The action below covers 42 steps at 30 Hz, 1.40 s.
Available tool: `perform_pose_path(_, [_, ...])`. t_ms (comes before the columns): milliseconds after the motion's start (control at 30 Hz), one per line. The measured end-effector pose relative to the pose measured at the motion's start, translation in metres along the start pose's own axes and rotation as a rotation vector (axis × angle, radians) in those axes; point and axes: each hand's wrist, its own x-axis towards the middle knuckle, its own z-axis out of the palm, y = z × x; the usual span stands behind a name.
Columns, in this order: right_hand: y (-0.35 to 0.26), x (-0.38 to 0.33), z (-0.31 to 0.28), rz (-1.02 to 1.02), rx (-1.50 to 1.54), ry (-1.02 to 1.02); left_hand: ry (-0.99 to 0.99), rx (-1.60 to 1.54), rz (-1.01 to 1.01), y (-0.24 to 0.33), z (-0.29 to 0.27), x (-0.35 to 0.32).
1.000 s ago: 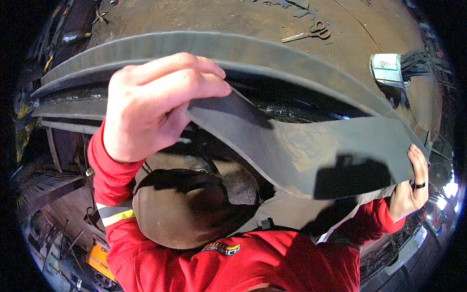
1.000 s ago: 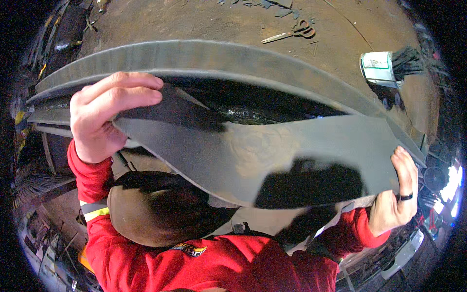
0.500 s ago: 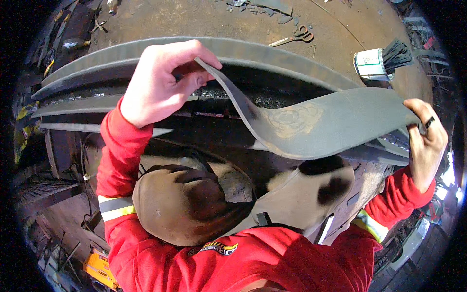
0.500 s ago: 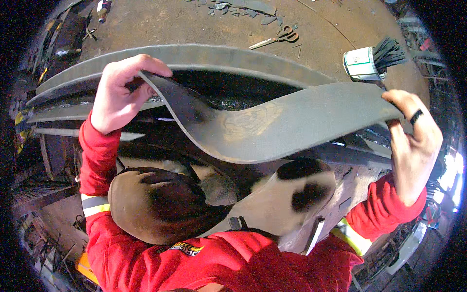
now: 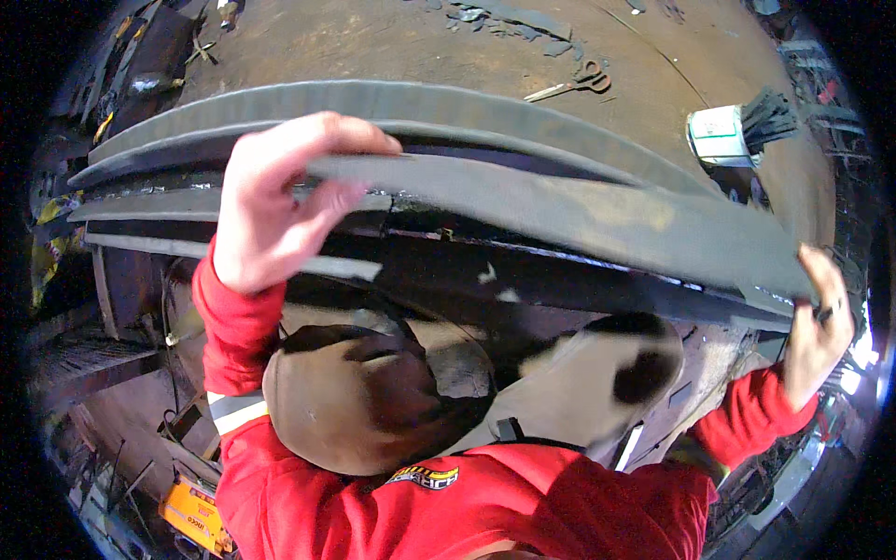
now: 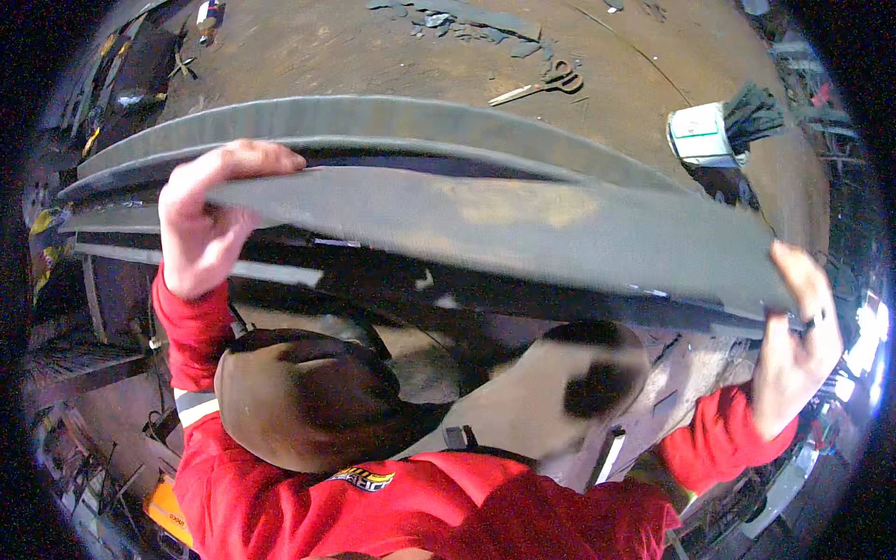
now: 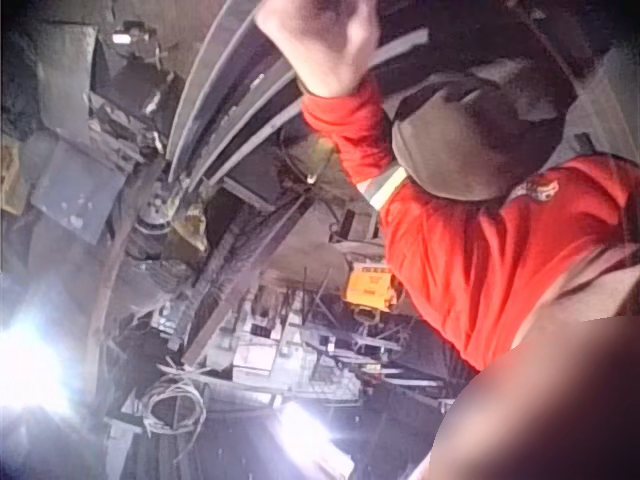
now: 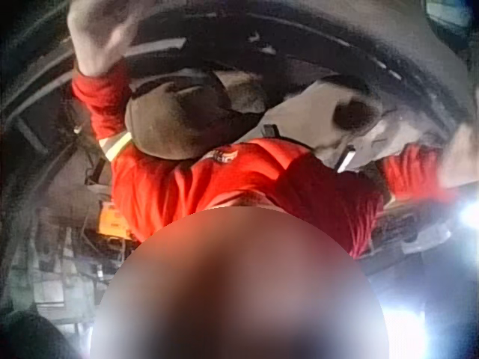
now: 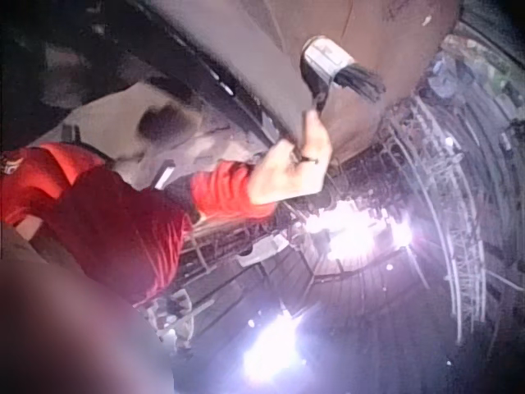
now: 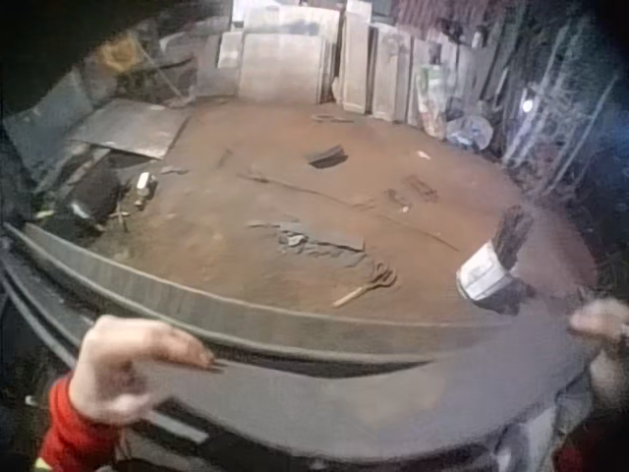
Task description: The person fits a black rubber seal into a groove on a long metal beam. They use a utility knife to trim the seal flush with the beam's edge and then press the seal into place along the length of the beam.
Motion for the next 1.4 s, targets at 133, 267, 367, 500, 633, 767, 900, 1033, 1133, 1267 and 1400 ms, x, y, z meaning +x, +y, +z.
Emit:
perform_pose_path(133, [-0.018, -0.041, 0.036, 0.079, 0.148, 0.096, -0.056, 0.080, 0.053, 0.010, 0.005, -0.014])
perform_pose_path(267, [-0.034, -0.060, 0.060, 0.124, 0.195, 0.118, -0.047, 0.170, 0.097, 0.007, 0.013, -0.026])
perform_pose_path(367, [-0.032, -0.066, 0.070, 0.070, 0.181, 0.109, -0.047, 0.130, 0.078, 0.007, 0.014, -0.030])
perform_pose_path(500, [-0.030, -0.069, 0.084, 0.068, 0.160, 0.101, -0.076, 0.118, 0.011, 0.009, 0.012, -0.031])
perform_pose_path(633, [-0.026, -0.067, 0.093, 0.059, 0.153, 0.093, -0.065, 0.092, 0.055, 0.000, 0.013, -0.033])
perform_pose_path(767, [-0.015, -0.069, 0.097, 0.053, 0.148, 0.089, -0.046, 0.081, 0.120, -0.007, 0.020, -0.030])
perform_pose_path(900, [-0.015, -0.068, 0.098, 0.102, 0.173, 0.081, -0.053, 0.058, 0.082, -0.006, 0.019, -0.026])
perform_pose_path(1033, [-0.017, -0.069, 0.097, 0.230, 0.219, 0.080, -0.040, -0.012, 0.002, -0.009, 0.021, -0.026])
perform_pose_path(1133, [-0.017, -0.068, 0.095, 0.292, 0.247, 0.079, -0.109, -0.084, 0.031, -0.018, 0.010, -0.020])
perform_pose_path(1267, [-0.008, -0.066, 0.088, 0.304, 0.251, 0.045, -0.137, -0.154, 0.104, -0.029, 0.006, -0.017])
perform_pose_path(1400, [0.003, -0.063, 0.088, 0.313, 0.261, 0.023, -0.135, -0.141, 0.022, -0.026, 0.005, -0.016])
